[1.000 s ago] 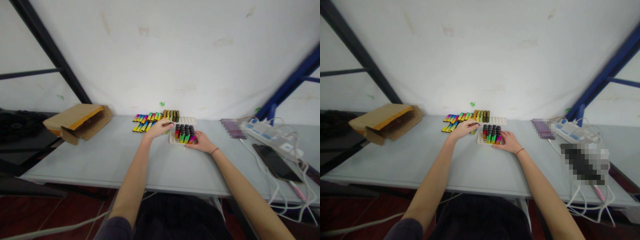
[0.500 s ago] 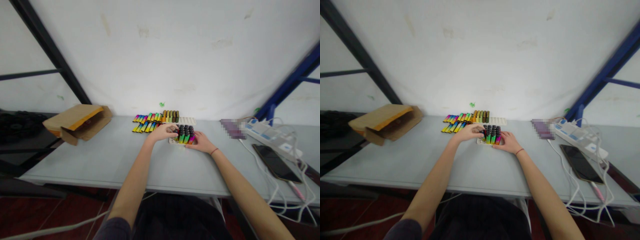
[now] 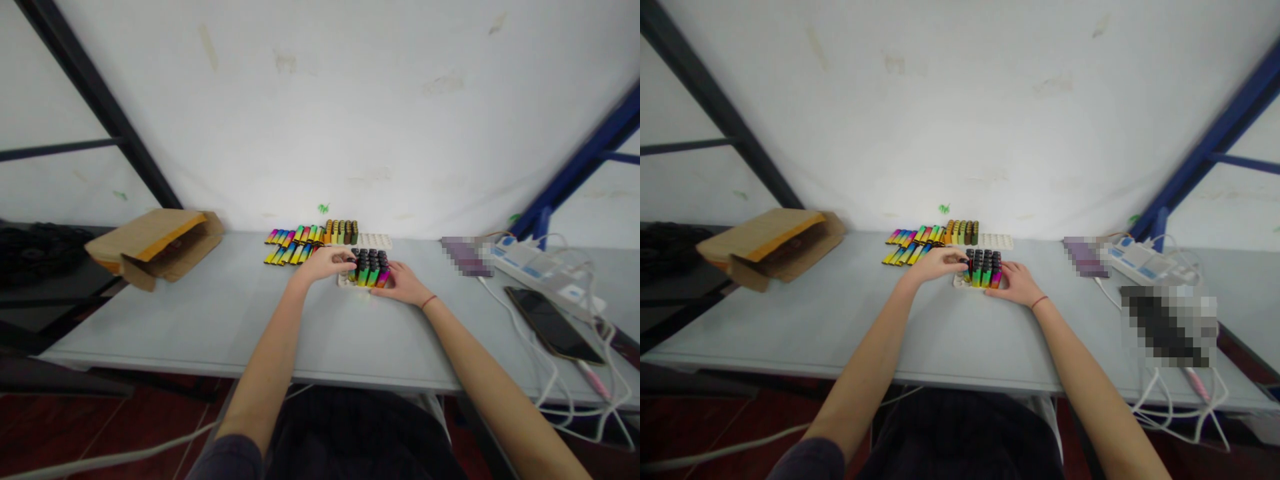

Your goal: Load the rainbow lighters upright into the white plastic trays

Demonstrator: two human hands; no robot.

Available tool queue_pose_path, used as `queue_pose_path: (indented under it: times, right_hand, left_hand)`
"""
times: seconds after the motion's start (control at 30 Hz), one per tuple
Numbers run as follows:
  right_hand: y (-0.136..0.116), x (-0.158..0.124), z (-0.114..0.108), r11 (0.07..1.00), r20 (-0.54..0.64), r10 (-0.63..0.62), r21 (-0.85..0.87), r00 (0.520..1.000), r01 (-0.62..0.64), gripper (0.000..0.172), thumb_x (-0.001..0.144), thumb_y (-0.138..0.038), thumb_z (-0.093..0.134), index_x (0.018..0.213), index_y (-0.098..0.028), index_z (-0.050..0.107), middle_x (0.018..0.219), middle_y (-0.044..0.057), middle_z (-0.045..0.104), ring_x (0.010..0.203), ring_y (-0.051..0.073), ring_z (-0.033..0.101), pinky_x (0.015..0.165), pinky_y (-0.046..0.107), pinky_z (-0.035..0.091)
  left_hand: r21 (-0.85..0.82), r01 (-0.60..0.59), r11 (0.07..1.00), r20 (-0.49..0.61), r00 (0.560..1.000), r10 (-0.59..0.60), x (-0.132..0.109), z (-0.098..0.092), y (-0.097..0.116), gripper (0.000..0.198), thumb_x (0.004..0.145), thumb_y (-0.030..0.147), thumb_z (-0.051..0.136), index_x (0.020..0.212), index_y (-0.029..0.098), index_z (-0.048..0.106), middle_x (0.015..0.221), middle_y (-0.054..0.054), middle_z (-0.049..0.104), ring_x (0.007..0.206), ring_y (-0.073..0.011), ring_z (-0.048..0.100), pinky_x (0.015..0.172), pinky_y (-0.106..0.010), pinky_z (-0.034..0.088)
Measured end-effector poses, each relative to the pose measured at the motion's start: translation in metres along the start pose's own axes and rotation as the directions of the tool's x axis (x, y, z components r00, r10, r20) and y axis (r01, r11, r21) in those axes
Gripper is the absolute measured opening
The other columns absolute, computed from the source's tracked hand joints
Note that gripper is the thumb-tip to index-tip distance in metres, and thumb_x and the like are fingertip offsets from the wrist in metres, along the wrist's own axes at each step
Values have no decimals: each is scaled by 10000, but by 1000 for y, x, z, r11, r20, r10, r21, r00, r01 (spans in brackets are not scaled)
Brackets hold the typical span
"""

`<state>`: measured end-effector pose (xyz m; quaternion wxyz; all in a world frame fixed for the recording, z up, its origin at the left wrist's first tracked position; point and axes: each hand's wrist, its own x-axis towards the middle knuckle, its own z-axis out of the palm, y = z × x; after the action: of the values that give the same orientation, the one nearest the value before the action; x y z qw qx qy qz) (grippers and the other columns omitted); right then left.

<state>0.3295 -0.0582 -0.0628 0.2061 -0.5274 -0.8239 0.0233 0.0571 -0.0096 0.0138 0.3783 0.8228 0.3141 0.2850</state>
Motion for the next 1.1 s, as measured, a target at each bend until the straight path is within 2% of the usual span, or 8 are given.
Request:
queue_pose_path:
  times: [0.3,0.5,0.63,0.73,0.83,0.9,0.97,1.1]
  right_hand:
    - [2,0,2,1000,-16,-11,16,1000,11,788,764,-724,664,1302,-151,601,1325,182,626,1210,364,573,1061,510,439]
    - [1,-1,1,1000,-14,2,-6,1000,-2,767,764,-719,668,1274,-149,616,1303,186,636,1202,369,574,1048,504,445]
    - [0,-1,0,1000,-7,0,-3,1000,0,743,772,-716,662,1260,-157,620,1289,176,644,1195,361,579,1040,490,449]
    - [-1,-1,-2,1000,-7,3,-1,1000,-3,744,770,-723,657,1251,-157,624,1285,180,645,1195,364,579,1041,495,447]
    - [-2,-1,-2,1000,-2,8,1,1000,-8,759,765,-731,656,1246,-145,629,1288,192,641,1197,373,576,1041,500,446]
    - [-2,0,-2,1000,-3,7,5,1000,-7,754,763,-731,657,1248,-155,632,1295,187,640,1197,374,575,1039,504,447]
    - [-2,0,-1,1000,-8,7,7,1000,-6,744,762,-731,658,1251,-171,634,1300,179,640,1201,375,574,1036,510,448]
    - [-2,0,-1,1000,-8,6,6,1000,-6,752,762,-737,655,1262,-176,629,1298,174,644,1205,374,574,1036,511,449]
  left_hand:
    - [141,-52,989,-23,998,55,1,1,0,247,755,381,725,903,183,726,834,-18,712,754,-158,630,735,-274,485]
    - [134,-67,989,-17,997,70,5,12,-3,283,720,348,758,934,200,646,827,19,647,675,-122,594,681,-243,481]
    - [173,-110,979,-69,990,124,4,9,-2,290,760,452,723,877,195,657,859,-7,663,671,-133,567,664,-253,467]
    - [227,26,973,-310,950,47,1,-2,-8,298,908,444,537,954,193,691,894,-45,702,767,-176,613,733,-282,466]
    - [315,356,880,-577,808,-120,-3,-12,-17,295,942,329,466,978,194,727,944,-91,731,926,-245,633,825,-345,435]
    - [357,515,779,-634,746,-203,-6,-13,-21,296,932,299,479,996,201,751,1025,-123,731,1023,-303,604,859,-403,410]
    - [421,553,719,-609,760,-228,-6,-7,-23,302,930,319,494,1017,218,766,1119,-141,707,1108,-352,547,889,-462,384]
    - [561,516,647,-548,817,-176,-3,18,-25,336,942,397,489,1057,240,763,1233,-158,626,1195,-386,444,929,-530,342]
